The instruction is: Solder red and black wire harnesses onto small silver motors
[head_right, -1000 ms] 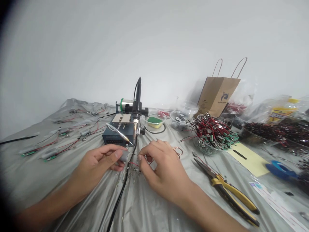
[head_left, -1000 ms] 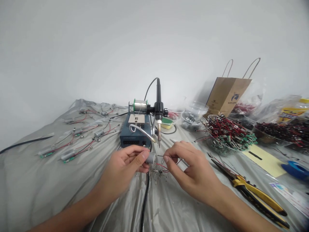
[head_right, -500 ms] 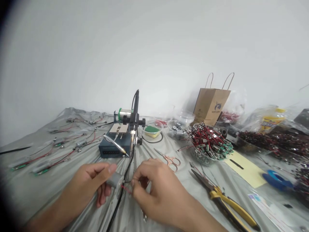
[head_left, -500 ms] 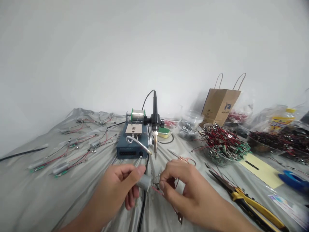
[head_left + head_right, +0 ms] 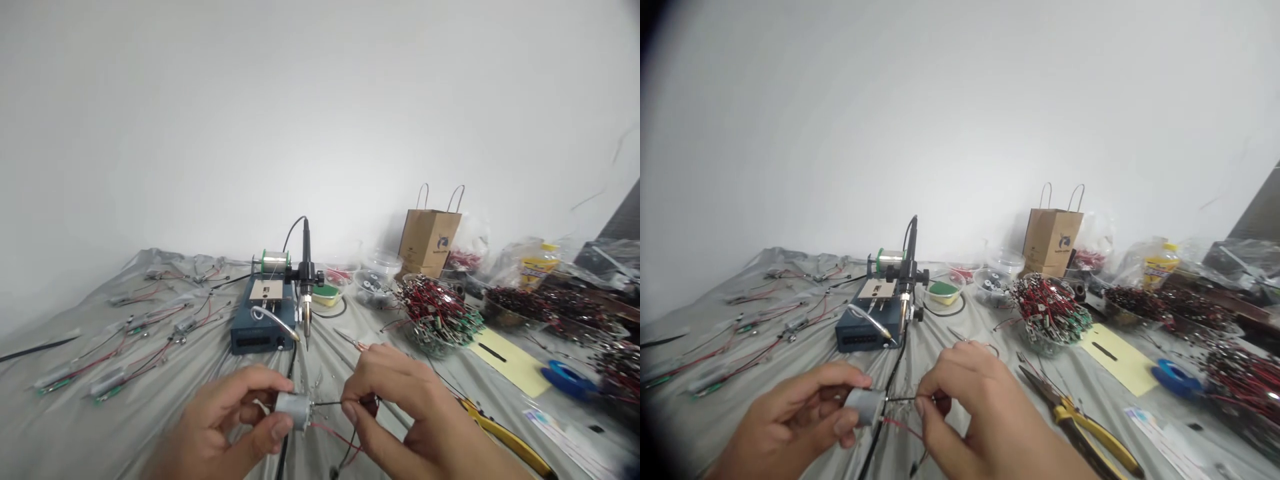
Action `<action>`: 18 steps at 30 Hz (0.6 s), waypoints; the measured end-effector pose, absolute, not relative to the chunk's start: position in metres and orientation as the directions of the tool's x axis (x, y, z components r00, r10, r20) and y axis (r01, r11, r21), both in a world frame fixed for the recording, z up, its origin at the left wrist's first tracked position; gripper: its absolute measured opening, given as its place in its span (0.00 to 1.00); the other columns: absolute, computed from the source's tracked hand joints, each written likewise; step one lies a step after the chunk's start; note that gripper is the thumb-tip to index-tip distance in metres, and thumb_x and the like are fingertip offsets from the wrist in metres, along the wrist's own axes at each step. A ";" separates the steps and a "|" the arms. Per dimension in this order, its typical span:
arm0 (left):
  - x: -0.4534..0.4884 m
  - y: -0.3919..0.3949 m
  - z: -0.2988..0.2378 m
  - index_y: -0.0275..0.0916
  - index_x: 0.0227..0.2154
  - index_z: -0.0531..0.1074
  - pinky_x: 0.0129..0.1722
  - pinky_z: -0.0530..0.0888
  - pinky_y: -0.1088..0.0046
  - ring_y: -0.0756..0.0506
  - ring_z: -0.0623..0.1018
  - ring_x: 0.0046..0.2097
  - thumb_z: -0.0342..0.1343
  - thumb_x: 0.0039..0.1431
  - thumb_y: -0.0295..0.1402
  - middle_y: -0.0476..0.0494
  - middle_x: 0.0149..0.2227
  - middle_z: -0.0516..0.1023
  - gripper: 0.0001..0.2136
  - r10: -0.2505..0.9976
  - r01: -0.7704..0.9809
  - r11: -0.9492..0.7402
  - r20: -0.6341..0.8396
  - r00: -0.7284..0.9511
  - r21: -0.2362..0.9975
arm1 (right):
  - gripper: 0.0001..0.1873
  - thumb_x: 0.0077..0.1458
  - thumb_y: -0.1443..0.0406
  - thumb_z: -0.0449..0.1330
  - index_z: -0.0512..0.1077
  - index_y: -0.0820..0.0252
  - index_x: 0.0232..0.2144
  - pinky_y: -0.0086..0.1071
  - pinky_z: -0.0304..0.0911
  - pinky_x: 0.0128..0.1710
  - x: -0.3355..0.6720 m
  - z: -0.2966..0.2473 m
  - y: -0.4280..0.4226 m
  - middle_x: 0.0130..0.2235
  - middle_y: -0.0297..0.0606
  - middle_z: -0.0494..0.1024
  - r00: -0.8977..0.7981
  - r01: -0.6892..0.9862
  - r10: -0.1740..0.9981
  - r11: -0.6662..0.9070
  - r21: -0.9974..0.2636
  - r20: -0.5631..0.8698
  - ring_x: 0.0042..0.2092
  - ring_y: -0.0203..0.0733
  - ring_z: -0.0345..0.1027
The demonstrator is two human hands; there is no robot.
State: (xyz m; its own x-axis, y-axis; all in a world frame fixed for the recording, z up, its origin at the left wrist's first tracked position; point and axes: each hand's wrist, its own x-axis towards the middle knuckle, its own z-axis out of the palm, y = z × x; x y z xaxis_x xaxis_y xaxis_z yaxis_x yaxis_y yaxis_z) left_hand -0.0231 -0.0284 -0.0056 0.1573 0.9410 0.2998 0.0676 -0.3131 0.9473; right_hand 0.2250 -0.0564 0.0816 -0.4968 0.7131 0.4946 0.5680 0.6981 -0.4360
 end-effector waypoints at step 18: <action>-0.021 -0.042 0.046 0.43 0.40 0.81 0.38 0.81 0.73 0.46 0.81 0.36 0.70 0.57 0.40 0.48 0.34 0.82 0.11 0.909 -0.175 -0.246 0.289 0.298 0.953 | 0.22 0.65 0.50 0.61 0.76 0.55 0.54 0.38 0.65 0.41 0.237 0.057 -0.087 0.38 0.40 0.79 -0.168 0.089 0.914 0.387 -0.918 0.369 0.39 0.44 0.71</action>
